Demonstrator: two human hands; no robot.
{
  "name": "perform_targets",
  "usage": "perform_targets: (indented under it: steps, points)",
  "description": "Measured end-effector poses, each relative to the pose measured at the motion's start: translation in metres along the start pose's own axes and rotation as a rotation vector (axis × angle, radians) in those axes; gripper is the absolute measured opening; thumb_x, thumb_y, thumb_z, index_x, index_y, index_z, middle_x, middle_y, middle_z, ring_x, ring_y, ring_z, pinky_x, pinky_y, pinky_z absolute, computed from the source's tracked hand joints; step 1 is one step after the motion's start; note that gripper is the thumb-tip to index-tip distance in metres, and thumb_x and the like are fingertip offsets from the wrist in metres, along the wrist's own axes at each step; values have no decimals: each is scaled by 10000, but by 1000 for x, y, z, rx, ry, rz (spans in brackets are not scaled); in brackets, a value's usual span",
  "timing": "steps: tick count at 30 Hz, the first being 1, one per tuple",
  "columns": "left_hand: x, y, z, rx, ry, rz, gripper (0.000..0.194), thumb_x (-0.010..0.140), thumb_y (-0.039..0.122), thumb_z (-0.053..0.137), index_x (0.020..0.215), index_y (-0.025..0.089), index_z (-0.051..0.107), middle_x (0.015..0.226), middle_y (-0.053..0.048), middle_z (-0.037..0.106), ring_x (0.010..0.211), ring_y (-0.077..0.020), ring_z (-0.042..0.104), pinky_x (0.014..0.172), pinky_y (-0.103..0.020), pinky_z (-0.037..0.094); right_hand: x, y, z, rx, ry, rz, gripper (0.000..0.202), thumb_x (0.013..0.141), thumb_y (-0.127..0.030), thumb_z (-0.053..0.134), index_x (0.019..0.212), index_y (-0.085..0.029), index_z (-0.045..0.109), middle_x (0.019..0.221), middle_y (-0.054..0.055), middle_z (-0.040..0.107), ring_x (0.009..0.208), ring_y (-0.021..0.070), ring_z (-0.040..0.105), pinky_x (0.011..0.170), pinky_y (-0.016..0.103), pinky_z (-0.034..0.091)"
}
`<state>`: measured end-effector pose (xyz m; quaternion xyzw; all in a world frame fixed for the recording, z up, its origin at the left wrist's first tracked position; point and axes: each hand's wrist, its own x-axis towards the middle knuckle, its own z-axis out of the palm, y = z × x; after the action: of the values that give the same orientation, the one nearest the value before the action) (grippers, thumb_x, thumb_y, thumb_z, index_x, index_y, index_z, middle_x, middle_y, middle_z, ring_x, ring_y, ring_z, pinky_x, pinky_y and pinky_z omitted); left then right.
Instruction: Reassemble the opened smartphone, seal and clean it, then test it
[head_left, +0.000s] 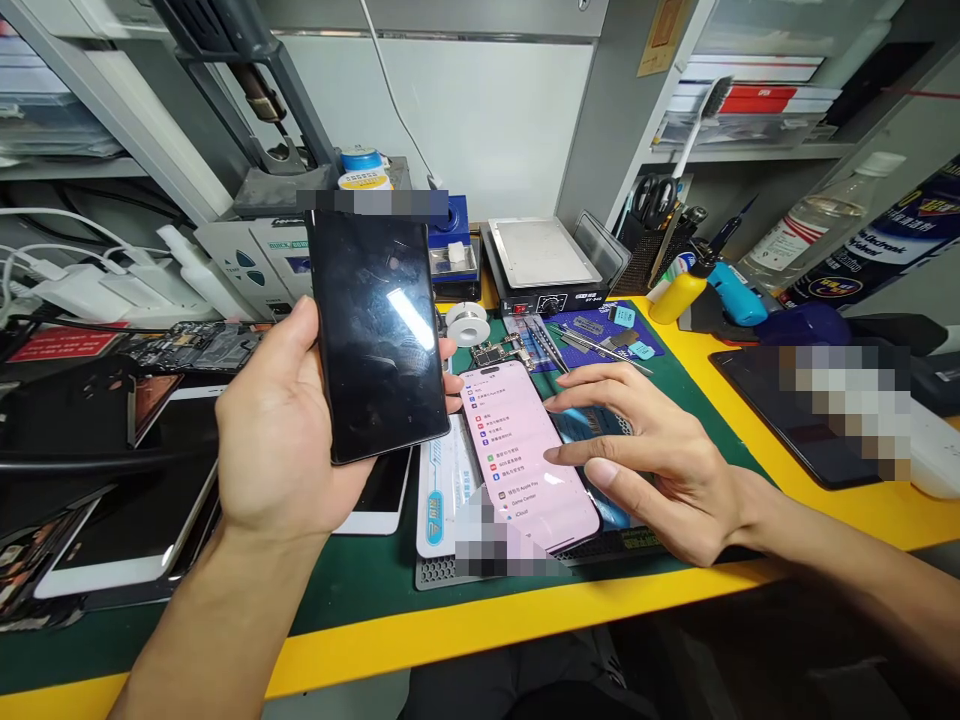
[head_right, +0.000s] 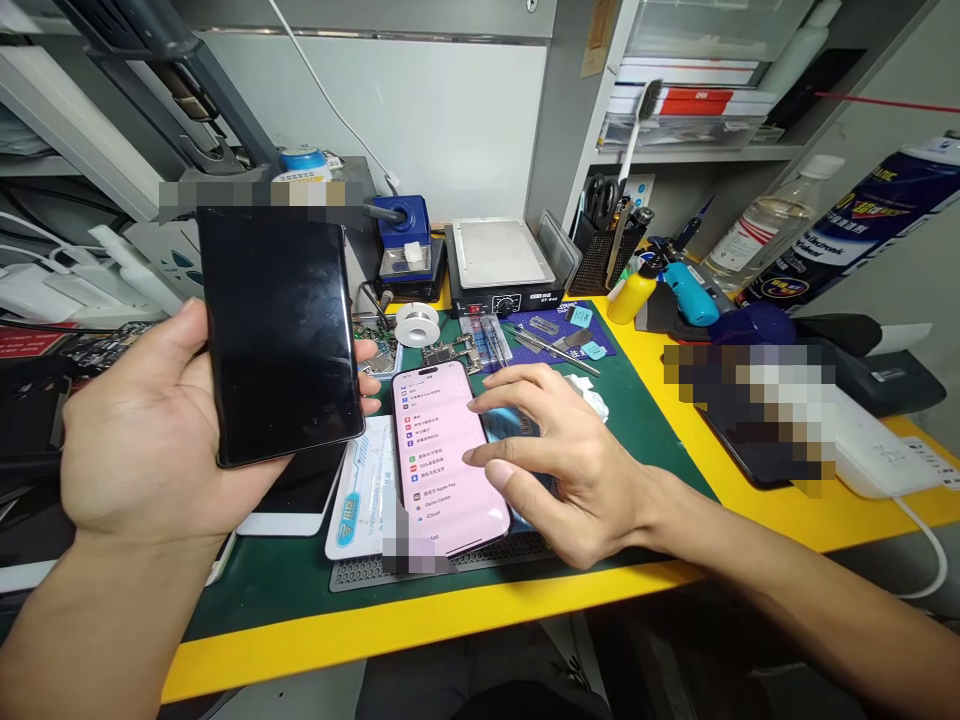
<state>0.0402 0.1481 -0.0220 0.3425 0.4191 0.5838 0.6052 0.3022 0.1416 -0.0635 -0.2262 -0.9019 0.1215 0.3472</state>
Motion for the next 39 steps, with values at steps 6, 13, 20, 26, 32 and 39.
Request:
perform_targets:
  steps: [6, 13, 20, 26, 32, 39]
  points:
    - [0, 0, 0, 9, -11, -1, 548, 1008, 472, 315, 1216, 139, 697, 945, -168, 776, 765, -340, 754, 690, -484, 649, -1, 0, 0, -6, -3, 19, 265, 867, -101, 551, 983, -120, 788, 1137, 180, 673, 1168, 340, 569, 973, 542, 485]
    - [3, -1, -4, -10, -17, -11, 550, 1008, 477, 308, 1163, 146, 719, 939, -166, 779, 766, -346, 759, 684, -507, 650, -3, 1, 1, -62, -55, 72, 298, 901, -175, 572, 1117, -86, 757, 1246, 217, 626, 1202, 352, 536, 999, 580, 448]
    - [1, 0, -2, 0, -1, -42, 557, 1006, 486, 318, 1241, 140, 686, 979, -166, 780, 783, -349, 757, 677, -493, 646, -3, 2, 2, -88, -64, 78, 315, 906, -201, 574, 1159, -103, 734, 1277, 218, 612, 1234, 359, 533, 1015, 588, 454]
    - [0, 1, 0, -18, 15, -57, 557, 1008, 475, 317, 1201, 126, 705, 970, -180, 775, 782, -344, 757, 691, -490, 641, -4, 3, 3, -107, -81, 88, 336, 916, -219, 570, 1205, -119, 711, 1286, 216, 599, 1242, 360, 525, 1012, 604, 457]
    - [-1, 2, 0, -16, 28, -66, 561, 1002, 483, 321, 1173, 120, 714, 952, -179, 777, 764, -344, 756, 699, -494, 638, -5, 3, 3, -102, -90, 89, 334, 927, -218, 564, 1206, -106, 710, 1297, 215, 588, 1255, 351, 501, 1019, 590, 448]
    - [-1, 3, 3, -17, 66, -82, 565, 998, 481, 322, 1156, 118, 725, 954, -194, 779, 745, -344, 753, 706, -498, 632, -4, 1, 2, -99, -91, 84, 291, 913, -191, 571, 1138, -137, 748, 1288, 193, 598, 1250, 348, 498, 1020, 594, 441]
